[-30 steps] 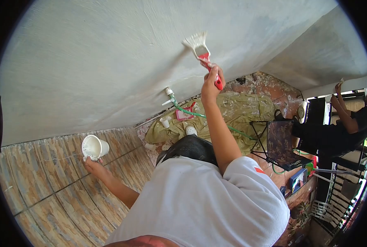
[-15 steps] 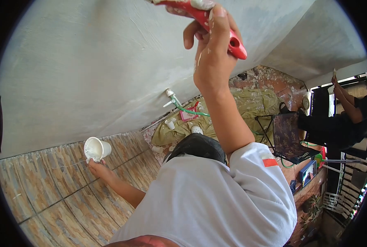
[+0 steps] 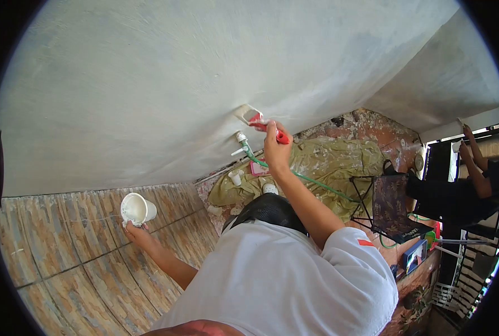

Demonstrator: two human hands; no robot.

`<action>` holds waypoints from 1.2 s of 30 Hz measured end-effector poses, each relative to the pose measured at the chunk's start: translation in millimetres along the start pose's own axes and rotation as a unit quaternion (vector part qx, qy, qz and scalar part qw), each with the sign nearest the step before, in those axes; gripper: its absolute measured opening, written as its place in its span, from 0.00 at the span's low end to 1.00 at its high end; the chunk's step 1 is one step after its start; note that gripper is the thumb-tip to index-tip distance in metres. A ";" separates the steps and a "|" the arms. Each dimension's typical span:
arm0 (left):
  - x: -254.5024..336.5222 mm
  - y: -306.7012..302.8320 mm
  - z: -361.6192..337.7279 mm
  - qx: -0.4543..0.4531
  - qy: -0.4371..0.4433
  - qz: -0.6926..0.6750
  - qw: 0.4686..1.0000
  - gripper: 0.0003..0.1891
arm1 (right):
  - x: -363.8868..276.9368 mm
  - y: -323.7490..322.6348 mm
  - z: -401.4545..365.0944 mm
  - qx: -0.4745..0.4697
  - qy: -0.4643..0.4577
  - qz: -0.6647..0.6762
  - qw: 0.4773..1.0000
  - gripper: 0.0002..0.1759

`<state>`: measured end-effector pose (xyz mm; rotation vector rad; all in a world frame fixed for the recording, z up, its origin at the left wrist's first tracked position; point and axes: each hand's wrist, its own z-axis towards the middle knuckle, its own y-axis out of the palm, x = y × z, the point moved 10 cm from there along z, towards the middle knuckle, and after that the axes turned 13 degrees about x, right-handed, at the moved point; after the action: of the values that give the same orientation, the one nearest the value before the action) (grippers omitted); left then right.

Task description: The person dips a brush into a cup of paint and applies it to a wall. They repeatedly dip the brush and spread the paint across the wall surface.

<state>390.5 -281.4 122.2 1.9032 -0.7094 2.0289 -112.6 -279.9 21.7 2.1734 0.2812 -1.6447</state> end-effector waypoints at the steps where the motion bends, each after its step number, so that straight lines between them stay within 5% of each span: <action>1: -1.5 -2.1 2.1 0.008 -0.006 0.002 1.000 0.19 | -27.0 12.5 -4.6 -0.028 0.023 0.025 0.999 0.16; 5: -5.7 1.4 9.6 -0.028 -0.006 0.013 1.000 0.19 | -213.5 56.5 -40.3 -0.089 -0.147 0.148 0.974 0.19; 8: 1.1 5.7 1.9 -0.021 -0.008 0.006 1.000 0.20 | -263.4 67.1 -51.9 -0.120 -0.230 0.226 0.939 0.18; 11: 1.4 6.5 1.7 -0.017 0.004 -0.002 1.000 0.20 | -222.4 58.8 -31.0 -0.063 -0.270 0.232 0.932 0.18; 17: -29.1 -10.3 13.3 0.000 -0.032 0.033 0.999 0.20 | 9.2 14.6 -0.8 -0.037 -0.020 0.007 0.999 0.17; 19: -30.8 -4.8 18.3 -0.040 -0.018 0.006 0.999 0.18 | 26.8 3.2 -2.2 -0.016 -0.027 -0.012 0.999 0.17; 23: -12.5 -7.6 12.5 0.000 -0.014 -0.007 1.000 0.17 | -49.1 23.9 -7.5 -0.031 0.027 0.025 0.999 0.16; 26: -0.2 -3.9 11.6 -0.015 0.022 -0.003 1.000 0.16 | -200.8 39.1 -22.8 -0.063 -0.134 0.123 0.981 0.17; 29: -2.2 -0.1 10.2 -0.020 0.008 0.001 1.000 0.17 | -278.1 42.3 -33.8 -0.120 -0.246 0.299 0.914 0.19; 32: -7.2 -1.9 12.2 -0.011 0.010 -0.010 1.000 0.18 | -259.3 49.7 -26.7 -0.095 -0.288 0.251 0.919 0.18; 36: -18.6 -5.0 5.9 -0.022 -0.018 0.009 1.000 0.19 | -115.9 33.7 4.6 -0.022 -0.215 0.103 0.971 0.17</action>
<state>399.9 -277.8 104.8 1.9205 -0.7762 1.9779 -136.8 -303.1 137.8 1.6890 -0.0330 -1.9075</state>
